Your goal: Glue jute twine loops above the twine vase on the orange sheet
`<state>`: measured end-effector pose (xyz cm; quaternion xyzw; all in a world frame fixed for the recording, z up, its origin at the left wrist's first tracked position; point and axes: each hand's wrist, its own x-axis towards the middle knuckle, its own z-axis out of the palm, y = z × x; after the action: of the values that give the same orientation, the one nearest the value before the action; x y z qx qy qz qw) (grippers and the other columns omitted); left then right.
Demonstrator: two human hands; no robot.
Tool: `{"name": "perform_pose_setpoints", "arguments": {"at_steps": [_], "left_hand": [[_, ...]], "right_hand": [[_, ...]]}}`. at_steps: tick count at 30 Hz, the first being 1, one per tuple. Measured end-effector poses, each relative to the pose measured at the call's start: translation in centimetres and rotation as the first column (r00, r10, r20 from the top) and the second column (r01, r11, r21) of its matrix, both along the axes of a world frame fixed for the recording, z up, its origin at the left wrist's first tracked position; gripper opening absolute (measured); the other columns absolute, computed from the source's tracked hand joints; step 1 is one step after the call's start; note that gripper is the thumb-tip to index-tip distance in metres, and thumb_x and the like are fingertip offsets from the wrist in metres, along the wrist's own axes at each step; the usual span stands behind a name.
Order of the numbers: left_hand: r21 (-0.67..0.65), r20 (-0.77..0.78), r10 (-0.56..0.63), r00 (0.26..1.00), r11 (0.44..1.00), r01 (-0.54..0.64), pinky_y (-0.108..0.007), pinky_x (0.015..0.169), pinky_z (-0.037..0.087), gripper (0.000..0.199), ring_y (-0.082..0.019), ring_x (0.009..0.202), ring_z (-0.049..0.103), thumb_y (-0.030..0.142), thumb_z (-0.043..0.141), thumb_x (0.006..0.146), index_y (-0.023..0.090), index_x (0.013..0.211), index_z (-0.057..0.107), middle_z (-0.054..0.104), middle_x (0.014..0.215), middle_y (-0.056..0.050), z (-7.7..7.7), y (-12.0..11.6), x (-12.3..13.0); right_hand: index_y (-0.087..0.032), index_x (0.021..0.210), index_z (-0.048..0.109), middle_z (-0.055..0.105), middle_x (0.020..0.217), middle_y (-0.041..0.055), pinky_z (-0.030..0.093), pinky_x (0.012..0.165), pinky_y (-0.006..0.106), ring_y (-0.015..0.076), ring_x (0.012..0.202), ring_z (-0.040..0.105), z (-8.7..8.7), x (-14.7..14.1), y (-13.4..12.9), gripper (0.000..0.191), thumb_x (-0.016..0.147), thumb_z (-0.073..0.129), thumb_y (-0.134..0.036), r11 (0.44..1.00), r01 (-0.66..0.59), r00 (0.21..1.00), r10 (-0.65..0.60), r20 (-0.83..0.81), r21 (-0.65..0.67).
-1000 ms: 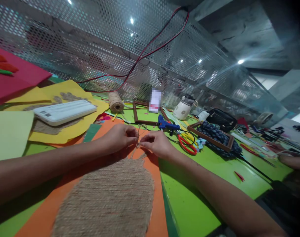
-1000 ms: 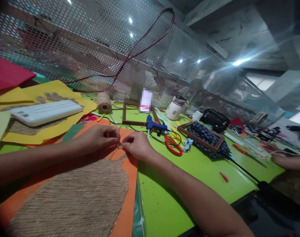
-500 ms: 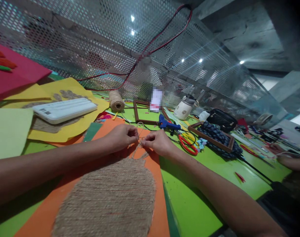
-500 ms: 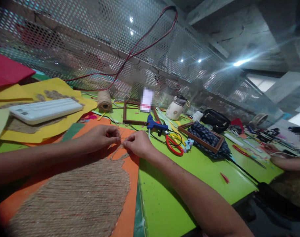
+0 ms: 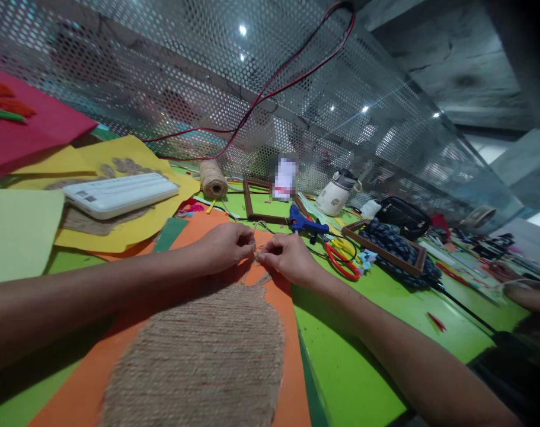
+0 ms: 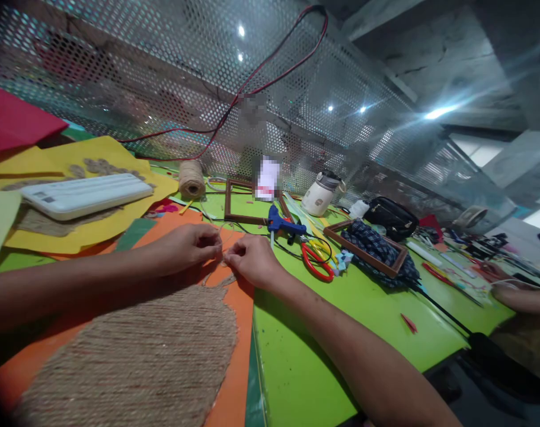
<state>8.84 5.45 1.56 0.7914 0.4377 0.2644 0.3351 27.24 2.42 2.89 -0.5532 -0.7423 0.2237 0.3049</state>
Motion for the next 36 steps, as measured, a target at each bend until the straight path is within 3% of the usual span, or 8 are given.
{"name": "perform_pose_setpoints", "arguments": {"at_steps": [6, 12, 18, 26, 36], "left_hand": [[-0.009, -0.004, 0.016, 1.0, 1.0, -0.016, -0.028, 0.058, 0.037, 0.017, -0.017, 0.064, 0.054, 0.035, 0.057, 0.076, 0.019, 0.068, 0.058, 0.06, 0.066, -0.001, 0.0, 0.1, 0.0], [-0.094, 0.041, 0.034, 0.999, 0.995, -0.03, -0.027, 0.052, 0.038, 0.013, -0.015, 0.053, 0.055, 0.031, 0.052, 0.075, 0.02, 0.068, 0.056, 0.059, 0.061, -0.001, -0.4, 0.0, 0.0], [-0.123, 0.074, 0.061, 0.995, 0.991, -0.052, -0.027, 0.048, 0.037, 0.017, -0.015, 0.048, 0.054, 0.037, 0.054, 0.076, 0.021, 0.072, 0.056, 0.058, 0.059, 0.0, -0.6, 0.3, 0.0], [-0.042, 0.14, 0.028, 0.99, 0.999, -0.023, -0.027, 0.062, 0.044, 0.016, -0.016, 0.067, 0.058, 0.035, 0.056, 0.073, 0.02, 0.07, 0.06, 0.062, 0.069, -0.001, -0.5, 0.1, 0.0], [-0.108, 0.223, 0.021, 0.974, 0.994, 0.003, -0.026, 0.056, 0.046, 0.022, -0.015, 0.06, 0.058, 0.042, 0.061, 0.074, 0.02, 0.076, 0.065, 0.065, 0.066, -0.001, -1.1, 0.2, -0.2]], "right_hand": [[-0.015, 0.063, 0.075, 0.071, 0.062, 0.0032, 0.044, 0.061, 0.028, 0.0144, 0.058, 0.059, -0.2, 0.1, 0.1, 0.016, 0.079, 0.074, -0.013, 0.992, 0.001, 0.993, -0.017, -0.12, -0.128], [-0.014, 0.065, 0.075, 0.073, 0.064, 0.0049, 0.045, 0.059, 0.027, 0.0138, 0.057, 0.06, -0.1, -0.5, 0.2, 0.014, 0.078, 0.074, -0.013, 0.978, -0.029, 0.972, -0.02, -0.236, -0.205], [-0.017, 0.063, 0.075, 0.073, 0.067, 0.0037, 0.047, 0.063, 0.028, 0.0154, 0.064, 0.064, 0.1, -0.9, 0.5, 0.019, 0.081, 0.073, -0.012, 0.989, -0.016, 0.982, -0.013, -0.189, -0.149], [-0.019, 0.062, 0.075, 0.068, 0.068, 0.0014, 0.04, 0.061, 0.027, 0.014, 0.065, 0.058, 1.1, -0.6, 0.4, 0.019, 0.077, 0.076, -0.007, 0.995, -0.096, 0.989, 0.096, 0.112, -0.001], [-0.017, 0.056, 0.07, 0.065, 0.056, 0.0006, 0.038, 0.053, 0.024, 0.0116, 0.054, 0.056, 1.0, -0.6, 0.3, 0.026, 0.079, 0.068, -0.006, 0.988, -0.068, 0.997, 0.062, -0.049, -0.136]]}}
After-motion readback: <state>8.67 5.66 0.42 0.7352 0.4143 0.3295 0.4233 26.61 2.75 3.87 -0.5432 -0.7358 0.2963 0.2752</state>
